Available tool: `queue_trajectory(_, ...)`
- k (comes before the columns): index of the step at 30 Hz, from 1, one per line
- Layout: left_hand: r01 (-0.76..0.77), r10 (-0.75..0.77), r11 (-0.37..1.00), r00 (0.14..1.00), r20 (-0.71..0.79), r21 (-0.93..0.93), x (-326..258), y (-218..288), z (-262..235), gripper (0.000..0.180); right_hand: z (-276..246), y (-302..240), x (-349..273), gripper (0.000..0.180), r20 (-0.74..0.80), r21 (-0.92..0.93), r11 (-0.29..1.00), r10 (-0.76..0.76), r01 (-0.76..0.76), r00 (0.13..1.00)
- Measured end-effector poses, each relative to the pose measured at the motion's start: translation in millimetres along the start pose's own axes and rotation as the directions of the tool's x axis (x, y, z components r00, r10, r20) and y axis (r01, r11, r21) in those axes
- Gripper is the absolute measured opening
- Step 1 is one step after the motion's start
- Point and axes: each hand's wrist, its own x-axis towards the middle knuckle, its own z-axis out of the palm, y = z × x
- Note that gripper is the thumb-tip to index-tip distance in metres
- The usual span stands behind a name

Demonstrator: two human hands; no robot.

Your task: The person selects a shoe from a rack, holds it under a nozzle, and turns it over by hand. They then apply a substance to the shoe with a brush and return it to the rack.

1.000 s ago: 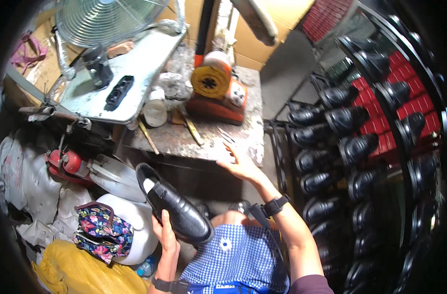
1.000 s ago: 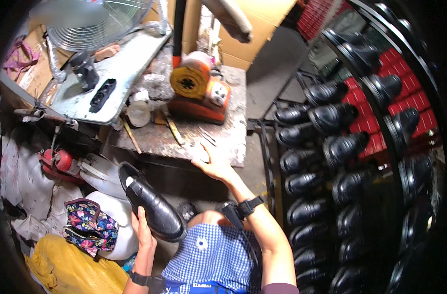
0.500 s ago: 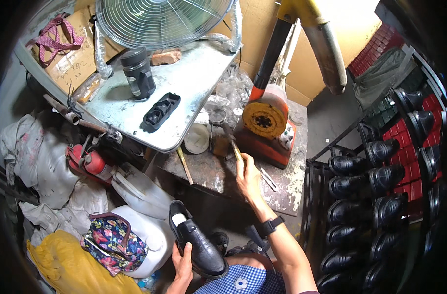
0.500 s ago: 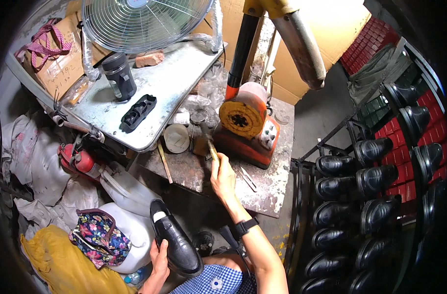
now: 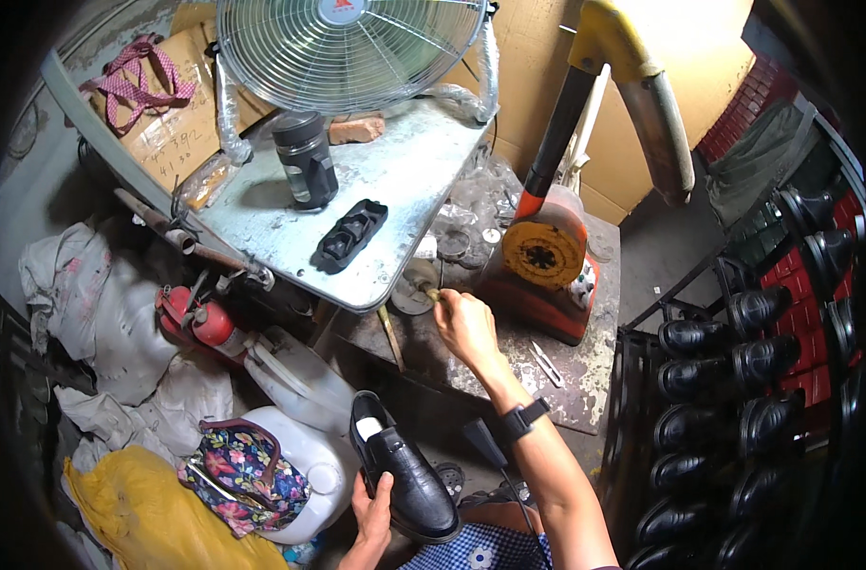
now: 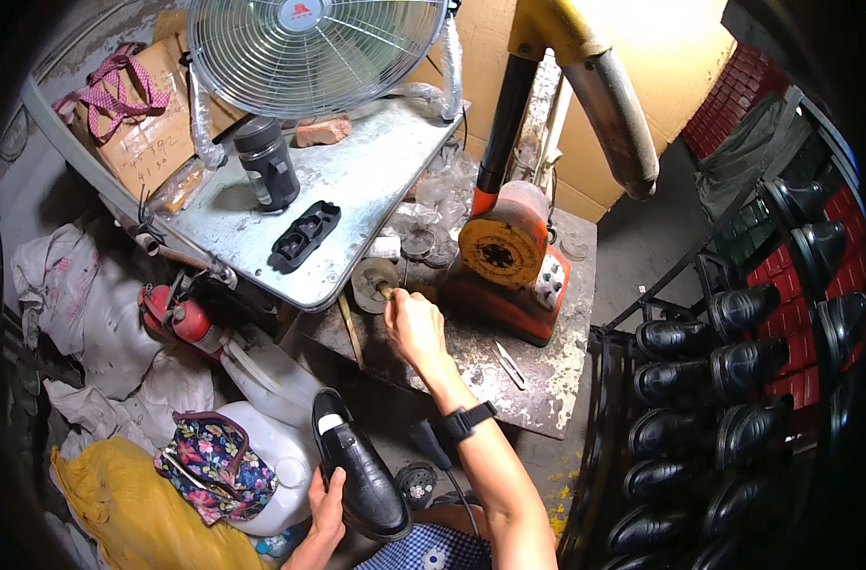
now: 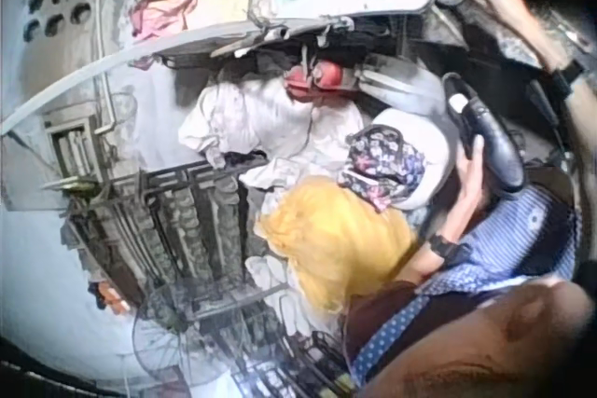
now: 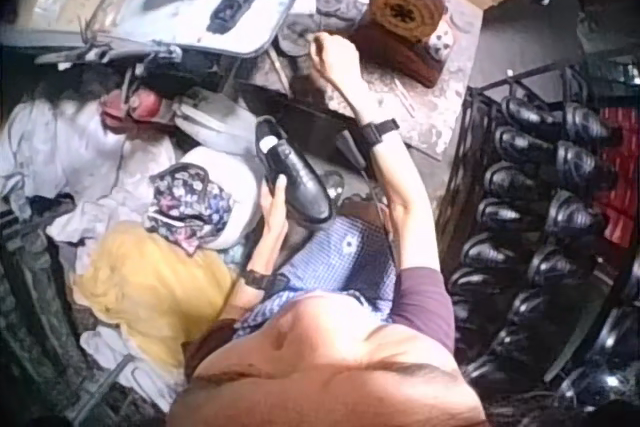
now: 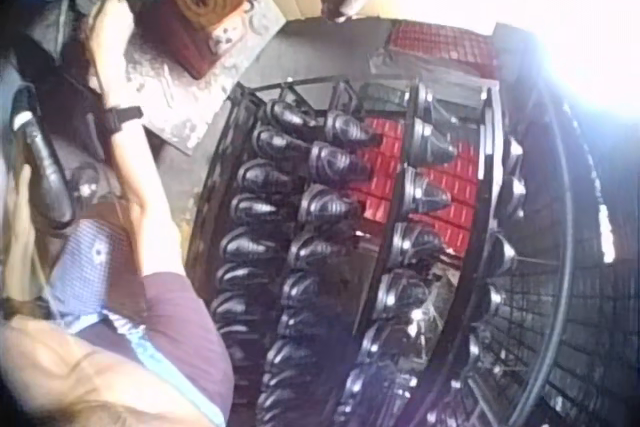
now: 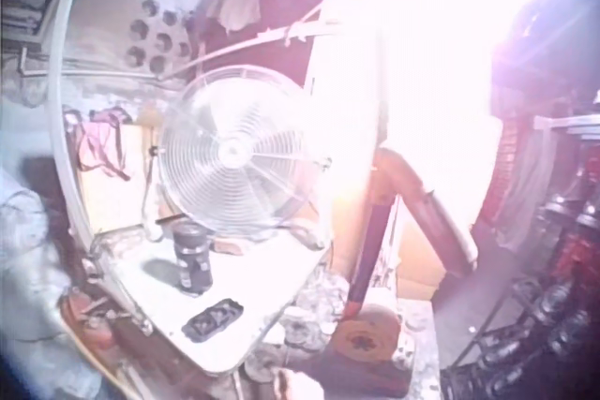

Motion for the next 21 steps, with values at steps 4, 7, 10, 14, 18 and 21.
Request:
queue_trajectory(4,0.044,-0.044,0.999,0.998,-0.032,0.002,0.8,3.5,-9.5,0.05,-3.9,5.8,-14.1,0.02,0.043,-0.002,0.999,-0.045,0.045,0.998)
queue_trajectory(7,0.062,-0.064,0.997,0.997,-0.034,-0.044,7.4,10.4,-0.5,0.041,2.1,45.4,-22.7,0.025,-0.131,0.118,0.99,-0.063,0.078,0.989)
queue_trajectory(10,0.068,-0.071,0.997,0.995,-0.066,-0.042,8.8,26.7,-3.4,0.038,-11.8,39.9,-28.3,0.027,0.186,0.765,0.509,0.413,-0.395,0.892)
queue_trajectory(14,0.049,-0.051,0.997,0.998,-0.035,-0.054,17.2,38.5,-8.8,0.038,-72.8,18.0,-54.9,0.026,0.43,0.816,0.121,0.527,-0.566,0.733)
queue_trajectory(18,0.061,-0.061,0.994,0.998,0.006,-0.086,19.8,49.0,-19.5,0.048,-113.4,9.5,-103.3,0.028,0.46,0.783,0.205,0.445,-0.587,0.768)
queue_trajectory(21,0.059,-0.057,0.993,0.998,0.023,-0.1,18.2,52.7,-23.3,0.051,-140.6,1.6,-140.6,0.027,0.512,0.706,0.335,0.369,-0.624,0.776)
